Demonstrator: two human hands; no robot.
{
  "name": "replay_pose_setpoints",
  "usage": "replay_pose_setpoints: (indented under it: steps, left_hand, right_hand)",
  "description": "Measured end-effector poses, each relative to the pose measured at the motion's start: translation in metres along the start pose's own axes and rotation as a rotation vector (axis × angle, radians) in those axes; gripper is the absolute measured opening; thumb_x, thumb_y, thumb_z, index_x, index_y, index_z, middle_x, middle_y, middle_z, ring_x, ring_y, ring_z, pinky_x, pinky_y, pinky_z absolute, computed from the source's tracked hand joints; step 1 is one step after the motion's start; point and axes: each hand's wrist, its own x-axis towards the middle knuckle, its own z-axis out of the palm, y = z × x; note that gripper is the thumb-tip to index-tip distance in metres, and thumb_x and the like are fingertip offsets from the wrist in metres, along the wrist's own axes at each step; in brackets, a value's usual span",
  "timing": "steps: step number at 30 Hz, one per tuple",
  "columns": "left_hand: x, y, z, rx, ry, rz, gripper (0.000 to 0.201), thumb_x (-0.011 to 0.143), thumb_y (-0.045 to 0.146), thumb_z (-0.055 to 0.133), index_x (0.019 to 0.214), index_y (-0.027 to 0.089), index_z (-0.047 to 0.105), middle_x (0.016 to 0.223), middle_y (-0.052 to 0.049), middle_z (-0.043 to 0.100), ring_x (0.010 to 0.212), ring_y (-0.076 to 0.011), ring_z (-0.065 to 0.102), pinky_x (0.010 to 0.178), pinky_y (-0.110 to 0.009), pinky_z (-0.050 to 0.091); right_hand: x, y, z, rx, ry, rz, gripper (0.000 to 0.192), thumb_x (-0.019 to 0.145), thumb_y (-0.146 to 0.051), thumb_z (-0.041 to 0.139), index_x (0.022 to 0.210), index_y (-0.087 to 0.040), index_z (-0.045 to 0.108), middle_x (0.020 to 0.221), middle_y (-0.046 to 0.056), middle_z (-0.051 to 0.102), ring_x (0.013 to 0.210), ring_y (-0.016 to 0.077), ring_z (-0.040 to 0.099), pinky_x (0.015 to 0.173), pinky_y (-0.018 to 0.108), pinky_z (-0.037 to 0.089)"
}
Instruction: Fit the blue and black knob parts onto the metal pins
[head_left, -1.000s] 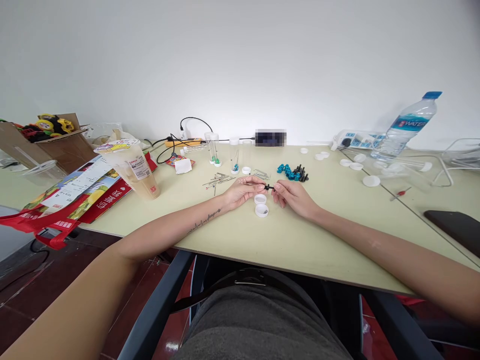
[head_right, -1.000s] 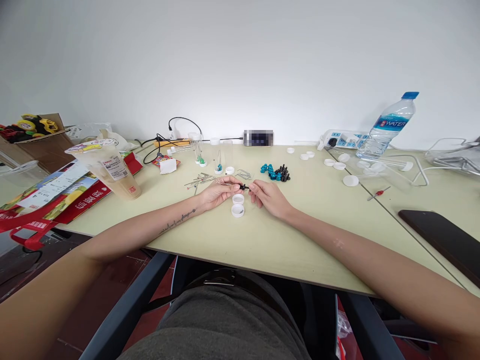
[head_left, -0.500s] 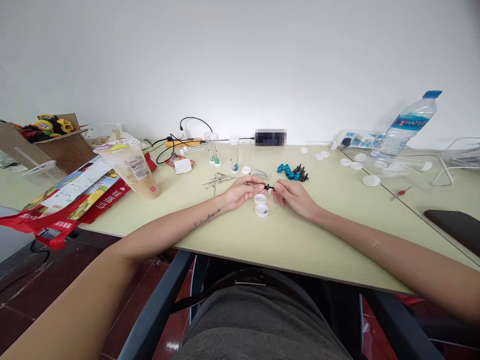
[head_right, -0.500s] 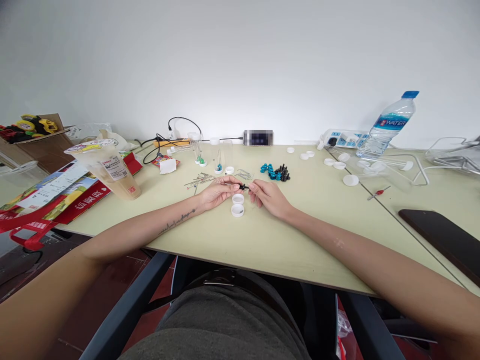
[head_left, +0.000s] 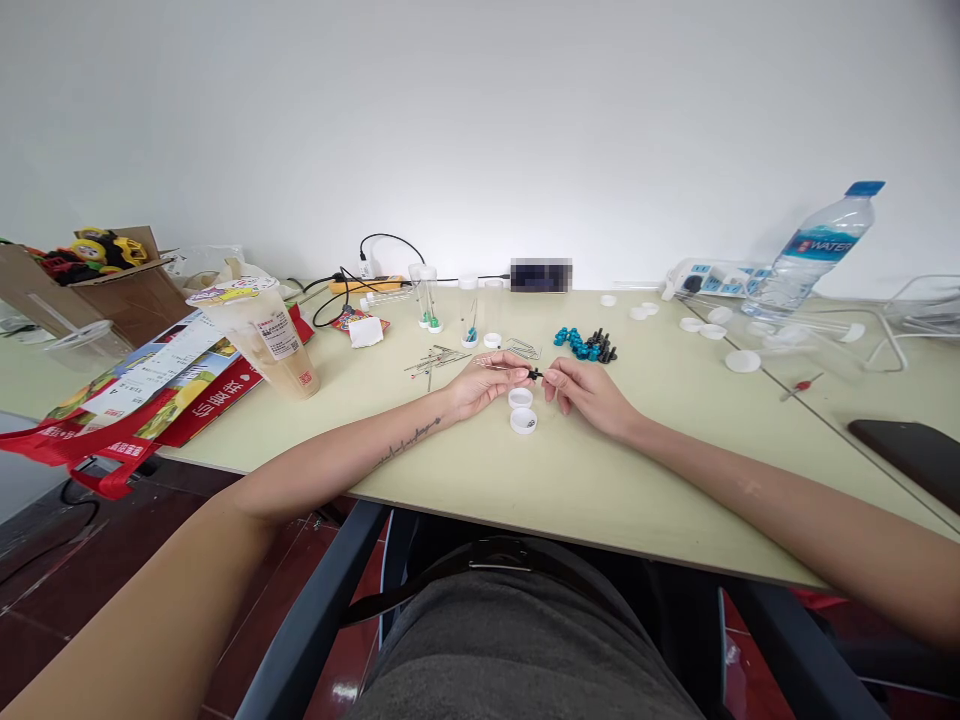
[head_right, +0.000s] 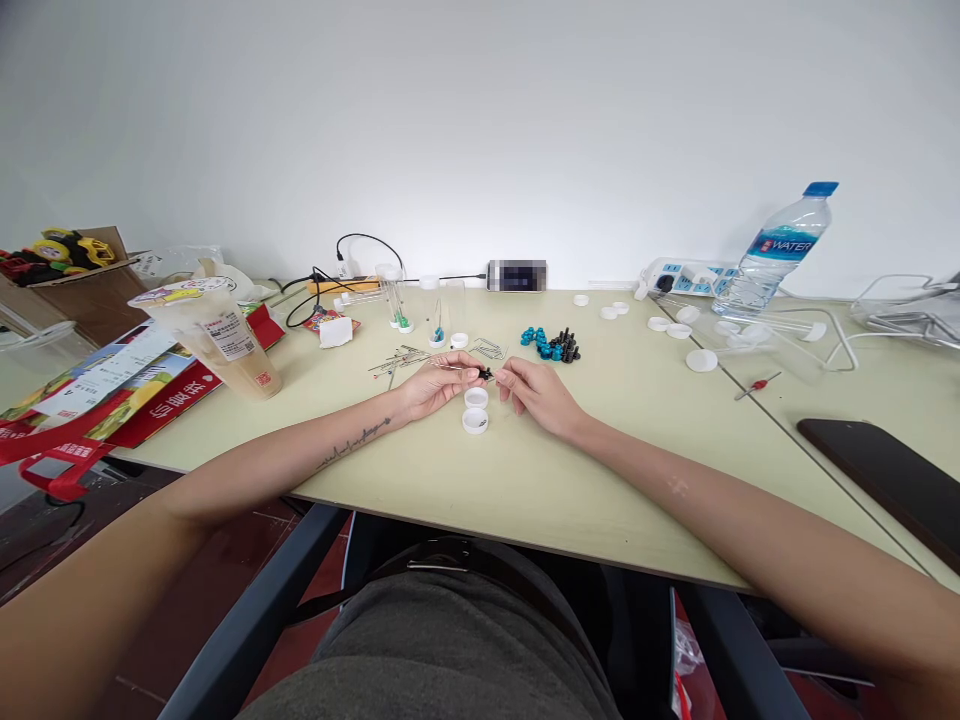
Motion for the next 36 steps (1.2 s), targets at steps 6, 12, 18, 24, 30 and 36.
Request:
replay_pose_setpoints:
  steps: [6, 12, 18, 24, 30, 36]
  left_hand:
    - [0.0021, -0.0006, -0.0012, -0.026, 0.018, 0.004, 0.02, 0.062, 0.011, 0.075, 0.079, 0.011, 0.064, 0.079, -0.001, 0.066, 0.076, -0.0127, 0.066, 0.086, -0.03, 0.047]
    - [0.0014, 0.0005, -0.0003, -0.005, 0.0, 0.001, 0.022, 0.062, 0.012, 0.076, 0.08, 0.011, 0.064, 0.081, -0.002, 0.067, 0.077, -0.0143, 0.066, 0.085, -0.031, 0.048]
    - [0.0019, -0.0009, -0.0019, -0.012, 0.011, -0.003, 0.023, 0.062, 0.012, 0.076, 0.081, 0.011, 0.063, 0.079, -0.002, 0.067, 0.076, -0.0131, 0.066, 0.083, -0.028, 0.048]
    - [0.001, -0.0007, -0.0013, -0.003, 0.003, -0.001, 0.023, 0.062, 0.013, 0.076, 0.081, 0.011, 0.064, 0.08, -0.002, 0.067, 0.077, -0.0136, 0.067, 0.083, -0.029, 0.049]
    - [0.0013, -0.0011, -0.0018, -0.013, -0.002, 0.001, 0.022, 0.062, 0.013, 0.076, 0.081, 0.011, 0.064, 0.08, -0.002, 0.067, 0.077, -0.0142, 0.067, 0.083, -0.028, 0.048]
    - [0.0018, -0.0004, -0.0015, -0.006, 0.028, -0.004, 0.022, 0.062, 0.012, 0.075, 0.08, 0.011, 0.064, 0.079, -0.002, 0.067, 0.076, -0.0131, 0.066, 0.086, -0.031, 0.047]
  right_hand:
    - [0.0003, 0.0019, 0.0022, 0.04, 0.077, -0.006, 0.025, 0.082, -0.047, 0.054, 0.086, -0.023, 0.05, 0.088, 0.001, 0.06, 0.045, 0.0104, 0.05, 0.049, 0.029, 0.04]
    - [-0.0004, -0.0014, 0.0001, -0.007, 0.008, -0.003, 0.033, 0.09, -0.046, 0.041, 0.073, -0.02, 0.051, 0.059, -0.002, 0.056, 0.049, 0.0131, 0.053, 0.056, 0.029, 0.041]
    - [0.0002, 0.0013, 0.0017, 0.045, 0.06, -0.005, 0.024, 0.083, -0.045, 0.054, 0.085, -0.022, 0.049, 0.085, 0.0, 0.059, 0.045, 0.0097, 0.05, 0.048, 0.028, 0.04]
    - [0.0002, 0.0018, 0.0006, 0.022, 0.019, -0.007, 0.027, 0.088, -0.046, 0.046, 0.078, -0.021, 0.051, 0.07, -0.001, 0.06, 0.047, 0.0115, 0.052, 0.052, 0.028, 0.041]
    - [0.0004, 0.0005, 0.0007, 0.009, 0.013, -0.005, 0.029, 0.089, -0.046, 0.045, 0.077, -0.02, 0.051, 0.07, -0.001, 0.059, 0.047, 0.0114, 0.052, 0.053, 0.029, 0.041]
    - [0.0008, 0.0026, 0.0025, 0.058, 0.06, -0.008, 0.022, 0.082, -0.043, 0.056, 0.084, -0.022, 0.048, 0.089, 0.0, 0.057, 0.045, 0.009, 0.05, 0.048, 0.028, 0.039]
